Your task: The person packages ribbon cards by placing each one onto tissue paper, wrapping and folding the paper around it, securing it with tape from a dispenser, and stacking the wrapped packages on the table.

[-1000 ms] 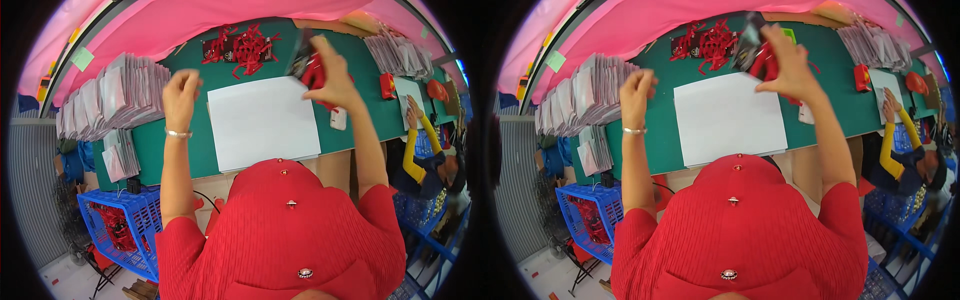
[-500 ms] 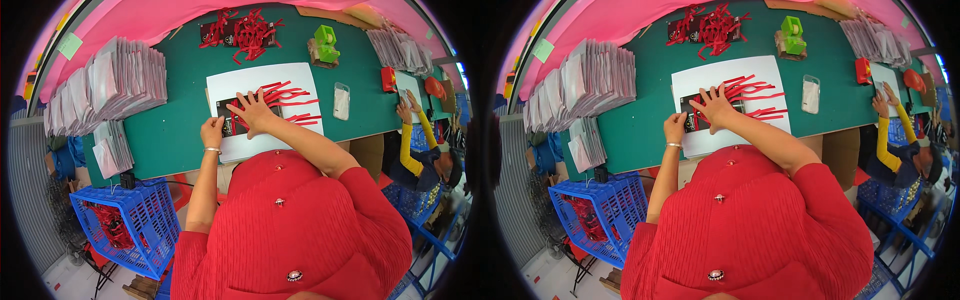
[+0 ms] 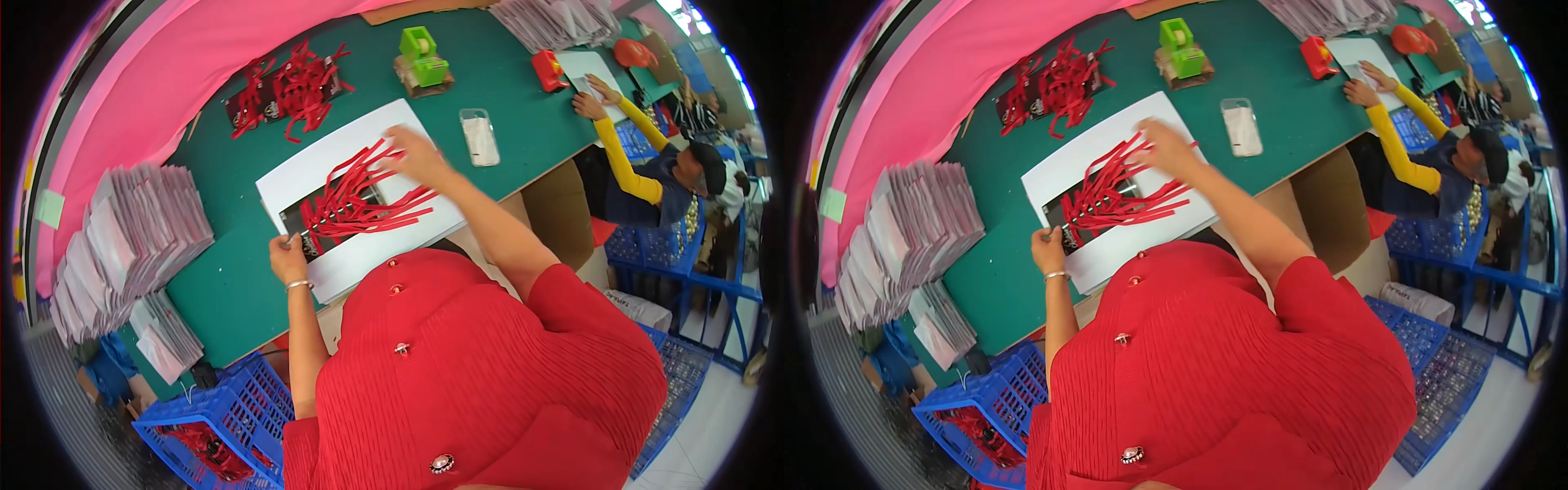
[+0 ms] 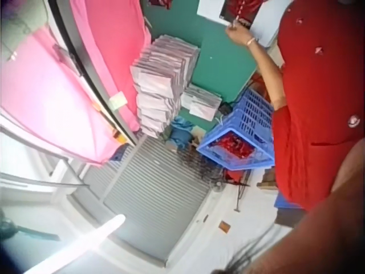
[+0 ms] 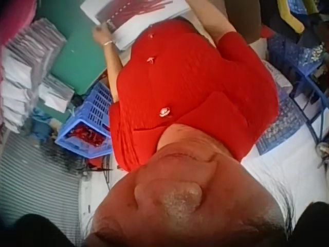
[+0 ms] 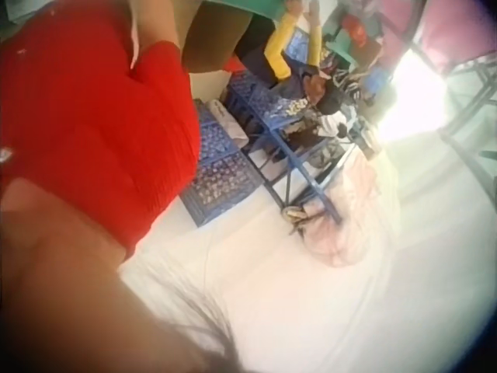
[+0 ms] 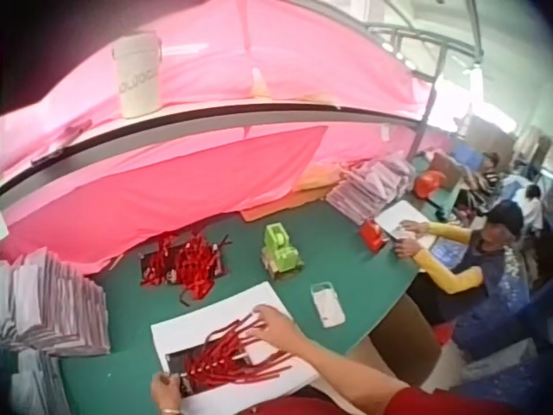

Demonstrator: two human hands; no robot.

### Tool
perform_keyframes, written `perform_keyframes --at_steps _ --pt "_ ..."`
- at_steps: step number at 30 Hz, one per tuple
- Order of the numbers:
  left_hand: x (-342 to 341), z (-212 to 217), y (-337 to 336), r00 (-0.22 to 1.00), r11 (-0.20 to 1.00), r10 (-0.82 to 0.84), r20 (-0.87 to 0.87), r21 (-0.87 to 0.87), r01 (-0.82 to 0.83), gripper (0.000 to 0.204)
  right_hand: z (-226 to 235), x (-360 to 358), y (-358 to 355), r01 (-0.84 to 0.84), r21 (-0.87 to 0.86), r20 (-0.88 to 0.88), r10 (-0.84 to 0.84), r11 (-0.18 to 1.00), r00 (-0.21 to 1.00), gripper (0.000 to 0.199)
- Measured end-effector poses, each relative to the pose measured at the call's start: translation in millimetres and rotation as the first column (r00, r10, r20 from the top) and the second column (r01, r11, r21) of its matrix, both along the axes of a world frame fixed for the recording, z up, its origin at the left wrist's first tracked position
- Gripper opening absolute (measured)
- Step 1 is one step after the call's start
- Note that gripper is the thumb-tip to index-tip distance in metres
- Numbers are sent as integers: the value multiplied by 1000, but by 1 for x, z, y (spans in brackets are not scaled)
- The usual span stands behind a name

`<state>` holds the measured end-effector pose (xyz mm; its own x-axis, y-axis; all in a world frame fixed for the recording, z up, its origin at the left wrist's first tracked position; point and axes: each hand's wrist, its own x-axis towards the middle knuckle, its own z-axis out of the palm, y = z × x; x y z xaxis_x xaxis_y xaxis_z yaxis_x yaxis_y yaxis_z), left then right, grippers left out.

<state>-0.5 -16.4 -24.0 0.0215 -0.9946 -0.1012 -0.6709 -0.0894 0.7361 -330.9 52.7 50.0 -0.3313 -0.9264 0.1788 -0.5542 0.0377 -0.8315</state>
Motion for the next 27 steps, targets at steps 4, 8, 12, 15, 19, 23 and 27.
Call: perform_keyframes --at_steps 4,8,12,15,19,23,27 --pt "-11 23 3 996 996 42 73 73 -47 37 -32 -148 64 604 367 -338 -504 707 795 56" --pt "-9 19 6 992 995 89 87 30 -92 37 -61 -193 112 694 550 -503 -478 465 720 65" --pt "-11 27 8 984 948 -95 152 -287 136 33 -50 -159 91 708 402 -575 -441 581 689 43" --pt "-20 43 12 975 929 -214 51 -297 220 27 -16 -76 60 245 151 -440 -157 958 884 17" --pt "-15 40 9 938 904 -348 -17 -271 330 18 15 58 53 -521 234 -72 549 821 833 22" --pt "-12 40 3 888 845 -449 97 -276 458 13 -12 87 47 -588 401 -283 705 702 650 23" --pt "-2 52 -4 883 884 -467 -40 -42 465 12 -25 87 45 -590 374 -288 694 716 660 16"
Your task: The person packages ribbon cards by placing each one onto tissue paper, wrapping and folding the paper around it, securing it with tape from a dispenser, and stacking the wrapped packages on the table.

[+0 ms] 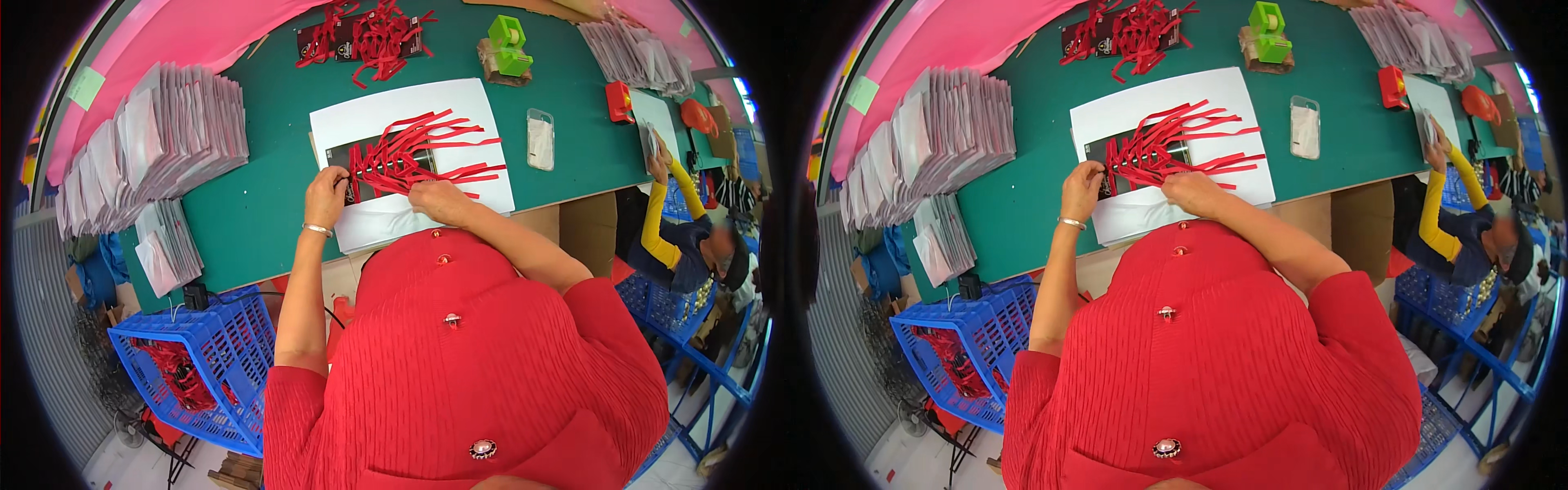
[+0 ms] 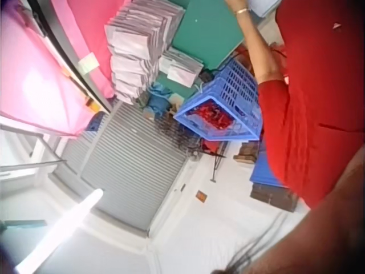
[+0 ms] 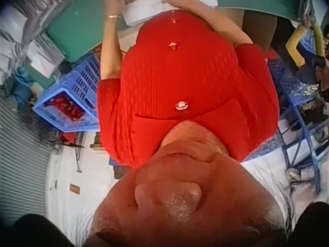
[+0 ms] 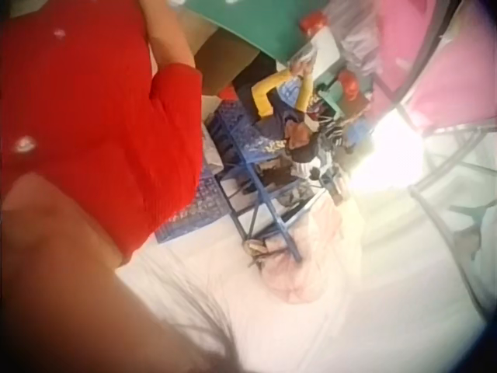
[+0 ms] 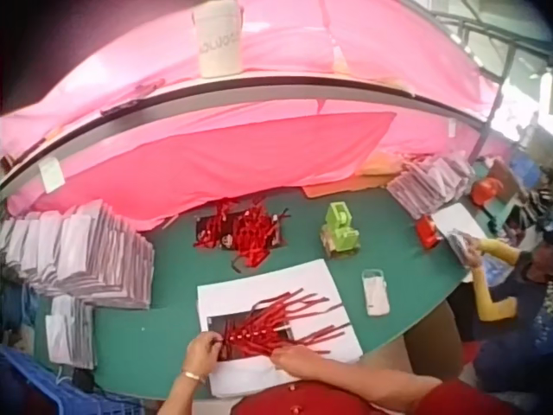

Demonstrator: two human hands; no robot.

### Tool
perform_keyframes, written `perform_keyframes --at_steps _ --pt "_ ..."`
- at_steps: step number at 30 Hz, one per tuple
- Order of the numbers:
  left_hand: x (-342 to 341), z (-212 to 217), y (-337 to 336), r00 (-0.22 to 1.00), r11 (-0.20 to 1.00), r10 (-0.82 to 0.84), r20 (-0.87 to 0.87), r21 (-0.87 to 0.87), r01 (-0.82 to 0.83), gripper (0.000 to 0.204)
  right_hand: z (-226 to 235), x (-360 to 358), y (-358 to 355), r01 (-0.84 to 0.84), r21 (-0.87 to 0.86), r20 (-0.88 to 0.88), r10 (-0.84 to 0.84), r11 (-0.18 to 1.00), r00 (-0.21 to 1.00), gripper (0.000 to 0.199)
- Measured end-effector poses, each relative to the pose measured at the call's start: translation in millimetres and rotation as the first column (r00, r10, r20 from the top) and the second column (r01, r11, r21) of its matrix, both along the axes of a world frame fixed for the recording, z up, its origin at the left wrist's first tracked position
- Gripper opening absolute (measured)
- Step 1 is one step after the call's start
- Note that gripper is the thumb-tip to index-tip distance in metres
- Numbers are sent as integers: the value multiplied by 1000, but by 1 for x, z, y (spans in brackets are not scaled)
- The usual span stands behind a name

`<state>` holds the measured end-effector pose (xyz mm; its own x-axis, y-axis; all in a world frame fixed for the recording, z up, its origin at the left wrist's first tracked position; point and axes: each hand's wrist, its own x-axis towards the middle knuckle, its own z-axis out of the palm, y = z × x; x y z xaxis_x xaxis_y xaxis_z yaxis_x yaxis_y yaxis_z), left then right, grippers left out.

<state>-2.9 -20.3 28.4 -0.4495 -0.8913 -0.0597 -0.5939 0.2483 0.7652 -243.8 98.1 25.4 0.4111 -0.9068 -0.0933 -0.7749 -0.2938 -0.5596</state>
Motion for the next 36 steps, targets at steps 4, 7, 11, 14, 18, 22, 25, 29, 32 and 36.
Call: perform_keyframes --at_steps 4,7,11,14,18,22,25,29,32,36 --pt "25 10 -3 991 967 -54 -122 240 83 26 -4 -11 -9 82 193 209 -123 978 970 18" --pt "39 9 3 920 932 -184 -346 235 275 45 -10 -26 -25 11 381 330 -148 924 932 19" --pt "33 19 19 942 941 -337 4 -40 337 58 2 -31 -48 8 661 245 -226 751 943 21" --pt "31 -10 18 983 985 -170 -61 5 171 42 20 -30 -51 87 643 231 -302 761 925 27" --pt "19 -22 21 988 995 99 -121 10 -99 27 51 -45 -14 205 184 250 -248 961 936 33" --pt "11 -27 26 953 967 242 -184 -40 -253 27 40 -92 16 319 -19 -156 -318 947 935 30" --pt "4 -38 24 931 935 319 -179 -100 -340 26 18 -132 17 516 102 193 -525 851 829 22" --pt "4 -44 27 932 898 361 -30 -260 -356 21 -11 -141 2 622 132 255 -632 772 731 26" --pt "0 -52 31 924 781 375 -75 -512 -358 15 -41 -151 4 701 42 168 -697 712 698 29" --pt "-10 -57 32 911 757 412 -10 -553 -348 17 -48 -151 20 689 -172 -78 -707 704 703 32"
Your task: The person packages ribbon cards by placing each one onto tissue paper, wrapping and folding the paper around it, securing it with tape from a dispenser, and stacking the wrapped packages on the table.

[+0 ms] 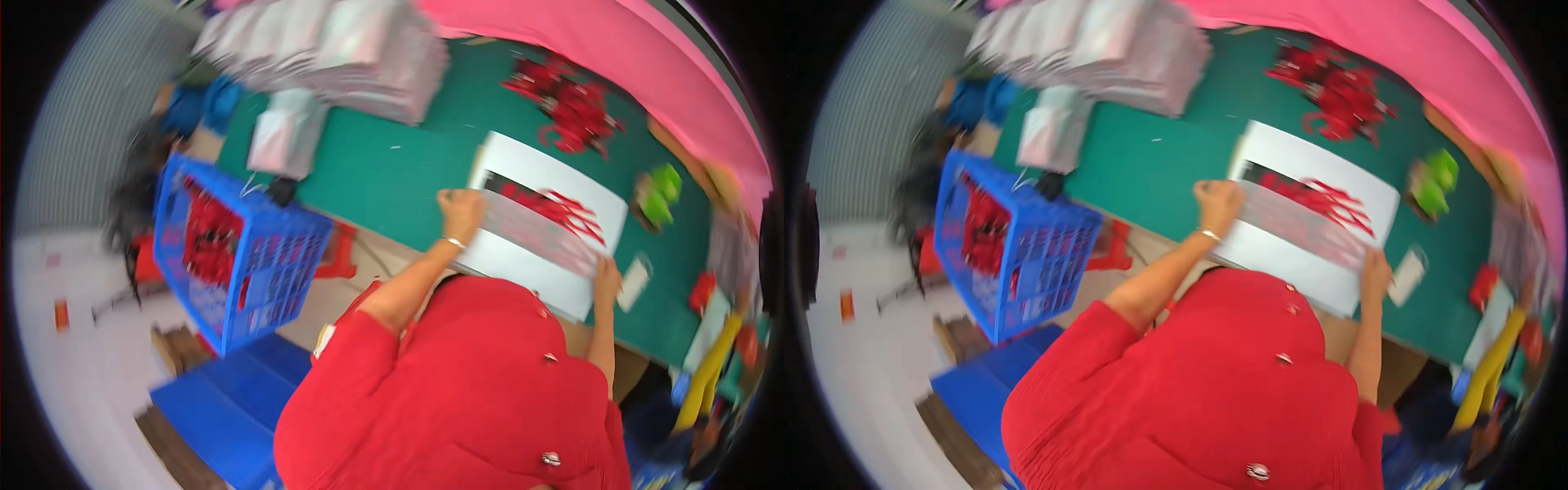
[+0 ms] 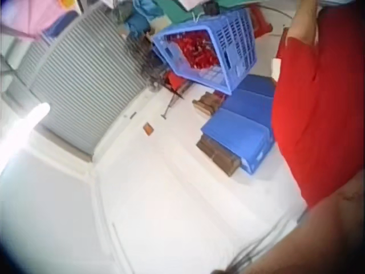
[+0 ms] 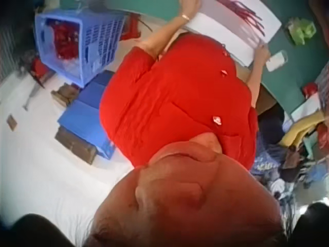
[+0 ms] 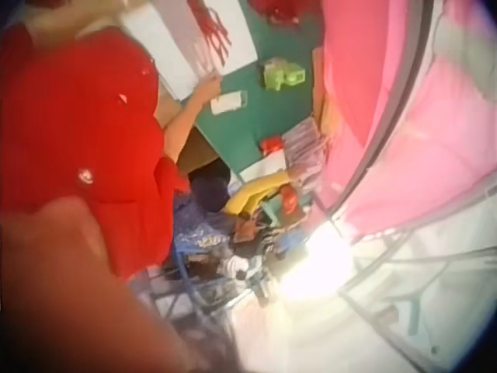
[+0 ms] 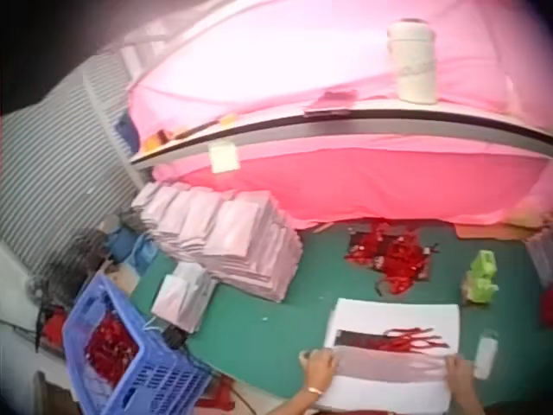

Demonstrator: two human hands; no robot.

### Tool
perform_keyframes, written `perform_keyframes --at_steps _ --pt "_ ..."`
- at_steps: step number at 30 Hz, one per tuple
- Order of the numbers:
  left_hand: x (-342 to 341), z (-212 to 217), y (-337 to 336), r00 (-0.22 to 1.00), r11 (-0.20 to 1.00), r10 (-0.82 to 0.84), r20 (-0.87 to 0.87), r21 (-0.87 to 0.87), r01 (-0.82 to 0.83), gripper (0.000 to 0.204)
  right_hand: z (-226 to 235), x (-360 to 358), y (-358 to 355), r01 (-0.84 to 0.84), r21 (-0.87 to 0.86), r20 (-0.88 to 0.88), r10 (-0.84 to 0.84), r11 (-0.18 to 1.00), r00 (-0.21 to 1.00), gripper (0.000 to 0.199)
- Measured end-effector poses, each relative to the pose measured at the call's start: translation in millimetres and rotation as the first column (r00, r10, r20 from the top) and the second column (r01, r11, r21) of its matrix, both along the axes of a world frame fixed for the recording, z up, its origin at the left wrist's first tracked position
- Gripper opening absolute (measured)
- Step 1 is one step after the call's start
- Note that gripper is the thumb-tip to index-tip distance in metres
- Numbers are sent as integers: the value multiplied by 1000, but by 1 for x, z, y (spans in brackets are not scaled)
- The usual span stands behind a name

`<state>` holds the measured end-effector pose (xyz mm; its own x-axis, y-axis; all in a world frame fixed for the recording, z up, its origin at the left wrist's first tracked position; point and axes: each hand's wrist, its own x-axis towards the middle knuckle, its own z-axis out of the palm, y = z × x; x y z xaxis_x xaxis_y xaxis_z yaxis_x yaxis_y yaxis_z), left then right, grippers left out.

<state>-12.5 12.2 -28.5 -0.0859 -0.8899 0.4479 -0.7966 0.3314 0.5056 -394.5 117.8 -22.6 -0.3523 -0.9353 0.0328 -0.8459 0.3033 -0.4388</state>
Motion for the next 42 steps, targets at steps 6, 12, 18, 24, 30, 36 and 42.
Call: perform_keyframes --at_steps 6,12,18,24,30,36,42 --pt "-4 17 -2 961 964 147 235 182 -192 34 7 19 3 168 146 -261 -126 975 957 26" --pt "-1 9 -12 914 956 164 372 169 -240 40 3 -4 -16 130 -131 -279 -162 983 946 29" --pt "8 5 -12 950 974 132 281 138 -177 43 73 153 -98 -550 -453 -292 467 701 835 19" --pt "1 43 8 974 921 227 6 325 -216 36 19 136 -97 -556 -368 -180 529 745 829 20" --pt "15 30 11 836 764 418 -356 636 -111 34 15 136 -97 -538 -426 -136 536 728 833 20" --pt "2 39 -58 874 517 373 -312 852 83 46 15 131 -96 -518 -430 -87 538 739 839 20" --pt "-46 58 -135 785 613 201 -586 700 366 32 19 135 -97 -561 -423 -139 561 712 816 18"
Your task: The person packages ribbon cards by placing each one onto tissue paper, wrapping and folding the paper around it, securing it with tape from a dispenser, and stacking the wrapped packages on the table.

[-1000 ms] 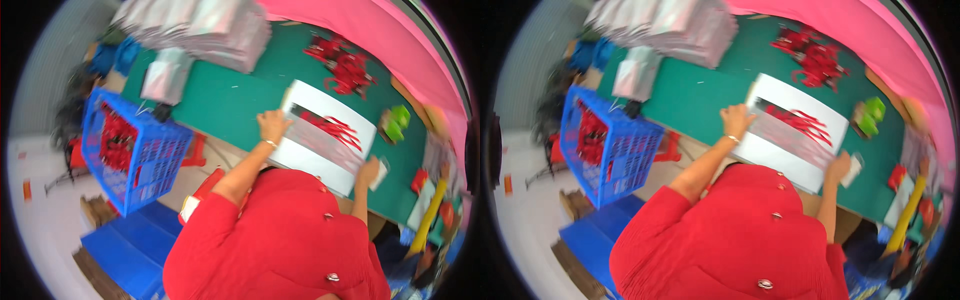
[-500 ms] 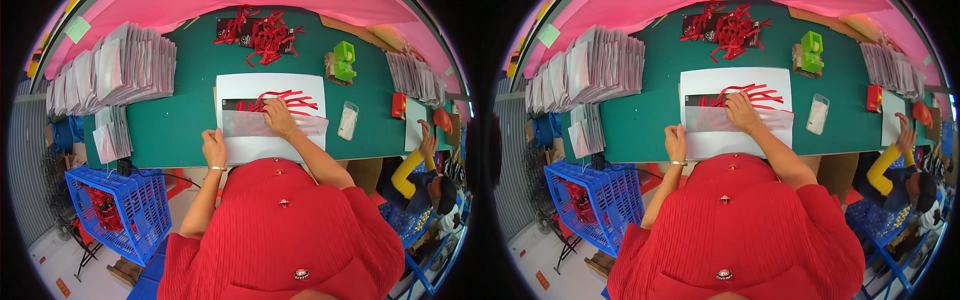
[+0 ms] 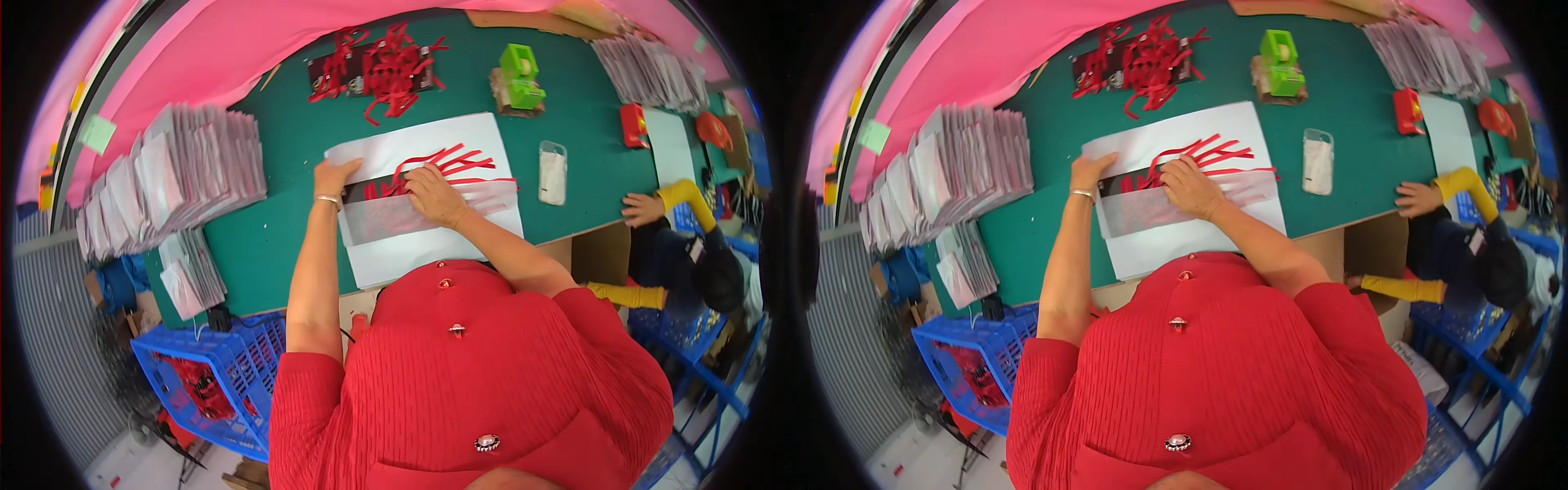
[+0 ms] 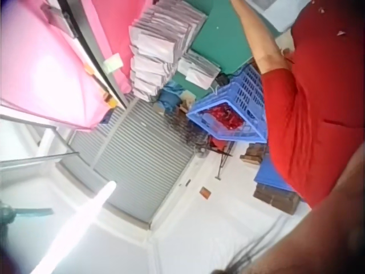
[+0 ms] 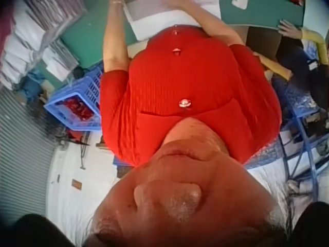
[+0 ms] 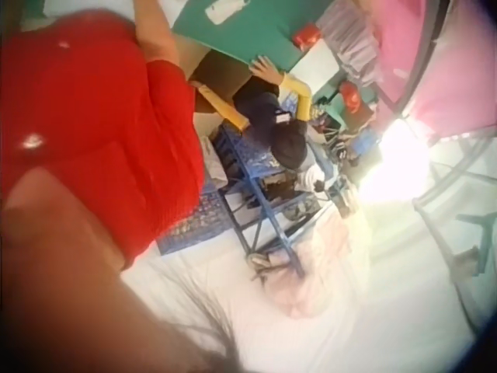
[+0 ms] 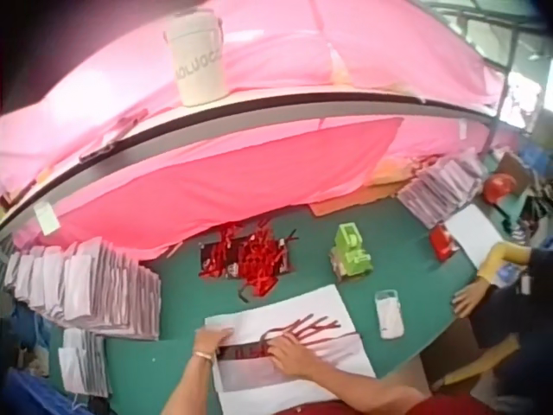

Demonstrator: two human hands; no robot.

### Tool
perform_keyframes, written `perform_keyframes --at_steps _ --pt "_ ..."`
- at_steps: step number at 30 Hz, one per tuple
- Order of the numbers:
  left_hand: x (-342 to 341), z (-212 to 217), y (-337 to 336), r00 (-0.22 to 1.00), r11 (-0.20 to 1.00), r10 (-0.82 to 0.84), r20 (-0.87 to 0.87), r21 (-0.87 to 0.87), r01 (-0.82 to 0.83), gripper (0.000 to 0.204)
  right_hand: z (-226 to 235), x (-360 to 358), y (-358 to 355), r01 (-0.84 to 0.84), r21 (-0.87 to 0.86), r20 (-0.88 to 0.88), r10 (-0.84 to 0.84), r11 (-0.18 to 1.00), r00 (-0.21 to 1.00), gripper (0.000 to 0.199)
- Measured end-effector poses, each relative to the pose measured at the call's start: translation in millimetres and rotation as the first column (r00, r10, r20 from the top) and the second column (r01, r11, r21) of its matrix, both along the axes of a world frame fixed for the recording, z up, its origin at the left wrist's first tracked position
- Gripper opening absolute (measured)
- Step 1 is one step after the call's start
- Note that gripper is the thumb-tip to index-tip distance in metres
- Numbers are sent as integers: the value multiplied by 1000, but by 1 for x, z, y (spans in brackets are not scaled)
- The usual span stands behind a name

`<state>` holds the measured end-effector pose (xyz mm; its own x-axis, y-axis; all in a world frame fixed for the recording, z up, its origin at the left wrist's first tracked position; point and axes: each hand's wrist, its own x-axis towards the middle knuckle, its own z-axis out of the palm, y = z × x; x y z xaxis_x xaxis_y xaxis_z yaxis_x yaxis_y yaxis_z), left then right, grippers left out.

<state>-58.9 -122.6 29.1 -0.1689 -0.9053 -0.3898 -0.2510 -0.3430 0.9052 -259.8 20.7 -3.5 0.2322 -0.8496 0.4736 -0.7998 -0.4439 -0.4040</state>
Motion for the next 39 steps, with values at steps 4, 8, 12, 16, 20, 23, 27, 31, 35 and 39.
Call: perform_keyframes --at_steps 4,8,12,16,20,23,27,31,35,39 --pt "2 13 12 915 864 -291 281 -333 377 19 -3 -1 5 64 14 -116 -62 998 991 18" --pt "24 12 67 744 211 -245 622 -715 667 8 -15 -5 14 167 -77 -319 -183 983 930 24" --pt "38 -14 88 683 55 -90 725 -681 730 6 -4 -17 29 242 101 -251 -211 965 945 27" --pt "38 -19 85 674 -7 -82 734 -677 736 7 4 -88 83 627 -79 -279 -621 775 732 29" --pt "41 -22 87 664 3 -88 743 -666 746 10 25 -114 106 762 -272 24 -787 588 616 32" --pt "42 -22 89 668 5 -87 739 -670 742 11 43 -112 103 697 -262 -156 -742 667 652 25" --pt "41 -21 93 628 59 -100 772 -625 778 10 25 -135 101 447 -232 -398 -504 864 767 3" --pt "43 -24 99 590 161 -83 803 -574 803 12 22 -162 116 402 -70 -511 -379 913 771 3" --pt "40 -20 101 600 178 -98 794 -579 796 10 40 -155 104 677 -120 -375 -665 726 646 6" --pt "40 -21 105 571 183 -104 814 -549 815 7 48 -56 50 384 -122 -15 -389 915 921 39"
